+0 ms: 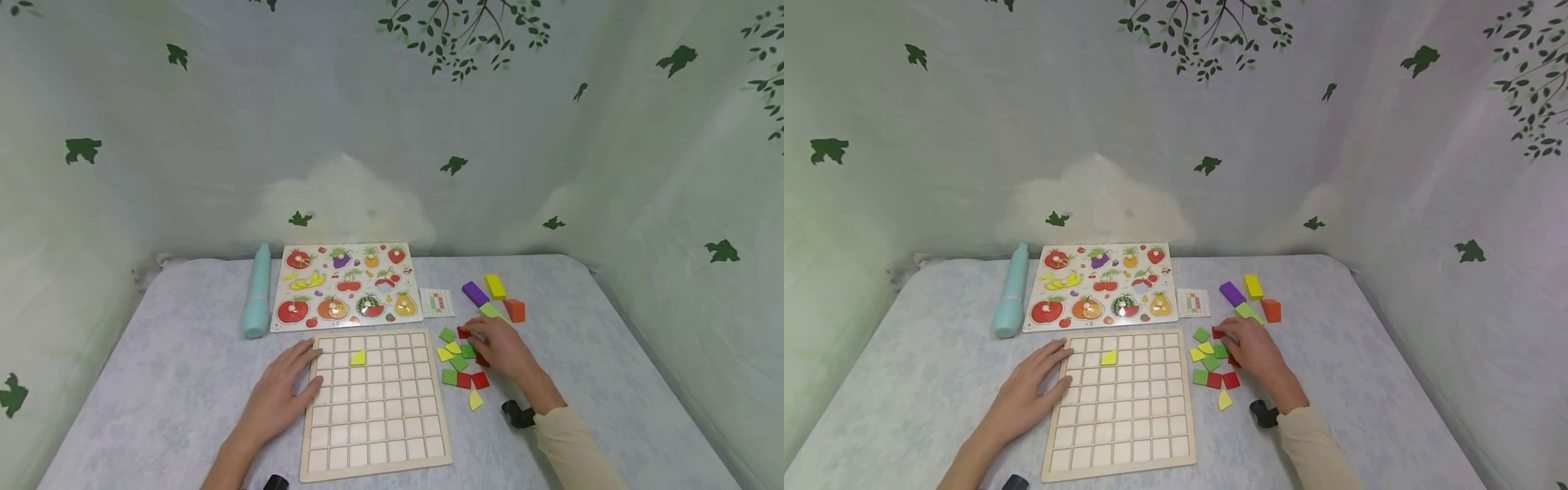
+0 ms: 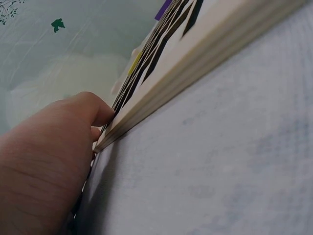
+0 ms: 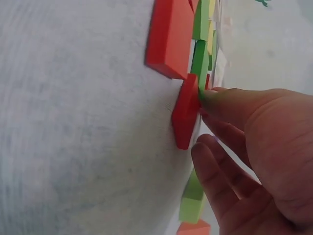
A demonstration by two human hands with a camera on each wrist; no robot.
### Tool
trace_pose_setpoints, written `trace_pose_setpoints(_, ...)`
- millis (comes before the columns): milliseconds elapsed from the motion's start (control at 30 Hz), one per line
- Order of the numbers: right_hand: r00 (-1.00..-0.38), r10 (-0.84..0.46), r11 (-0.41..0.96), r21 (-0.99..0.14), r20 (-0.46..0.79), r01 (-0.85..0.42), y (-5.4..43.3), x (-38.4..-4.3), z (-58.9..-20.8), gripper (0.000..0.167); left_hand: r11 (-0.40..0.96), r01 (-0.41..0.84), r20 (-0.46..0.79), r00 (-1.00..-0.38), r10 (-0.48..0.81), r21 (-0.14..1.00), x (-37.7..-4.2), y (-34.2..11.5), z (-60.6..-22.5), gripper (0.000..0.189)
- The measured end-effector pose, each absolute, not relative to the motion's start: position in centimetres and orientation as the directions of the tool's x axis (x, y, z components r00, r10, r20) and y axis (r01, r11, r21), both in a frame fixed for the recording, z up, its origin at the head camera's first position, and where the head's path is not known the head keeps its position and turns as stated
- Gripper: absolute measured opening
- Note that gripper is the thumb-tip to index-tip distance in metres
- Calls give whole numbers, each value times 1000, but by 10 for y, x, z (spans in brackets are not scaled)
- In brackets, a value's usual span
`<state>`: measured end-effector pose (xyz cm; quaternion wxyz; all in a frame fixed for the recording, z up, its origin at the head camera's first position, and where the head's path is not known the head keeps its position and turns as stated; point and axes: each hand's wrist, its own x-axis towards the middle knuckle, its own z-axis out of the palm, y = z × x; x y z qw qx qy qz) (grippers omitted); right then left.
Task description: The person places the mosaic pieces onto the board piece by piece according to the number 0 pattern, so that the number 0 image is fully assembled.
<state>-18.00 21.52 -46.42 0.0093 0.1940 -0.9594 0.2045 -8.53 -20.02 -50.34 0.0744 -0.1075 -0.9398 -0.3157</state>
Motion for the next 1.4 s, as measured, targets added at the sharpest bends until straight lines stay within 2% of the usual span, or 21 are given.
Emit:
trace_pose_setpoints(333, -974, -222, 875, -429, 53, -223, 208, -185, -470, 29, 782, 247, 206, -966, 155, 572, -87, -201, -504, 51)
trace_pose_setpoints(633, -970, -211, 829, -505, 117, -241, 199, -177, -470, 29, 821, 332, 308, -930, 201, 466, -82, -199, -507, 50)
trace_pose_setpoints(800, -958, -249, 794, -538, 141, -285, 190, -175, -466, 29, 836, 341, 331, -921, 206, 430, -83, -202, -509, 49)
trace_pose_setpoints(1033, -943, -285, 750, -573, 171, -331, 175, -172, -462, 31, 832, 345, 338, -919, 204, 435, -87, -205, -508, 50)
trace_pose_setpoints(1400, -932, -330, 716, -604, 151, -351, 147, -162, -461, 28, 819, 334, 313, -928, 201, 467, -86, -204, -507, 49)
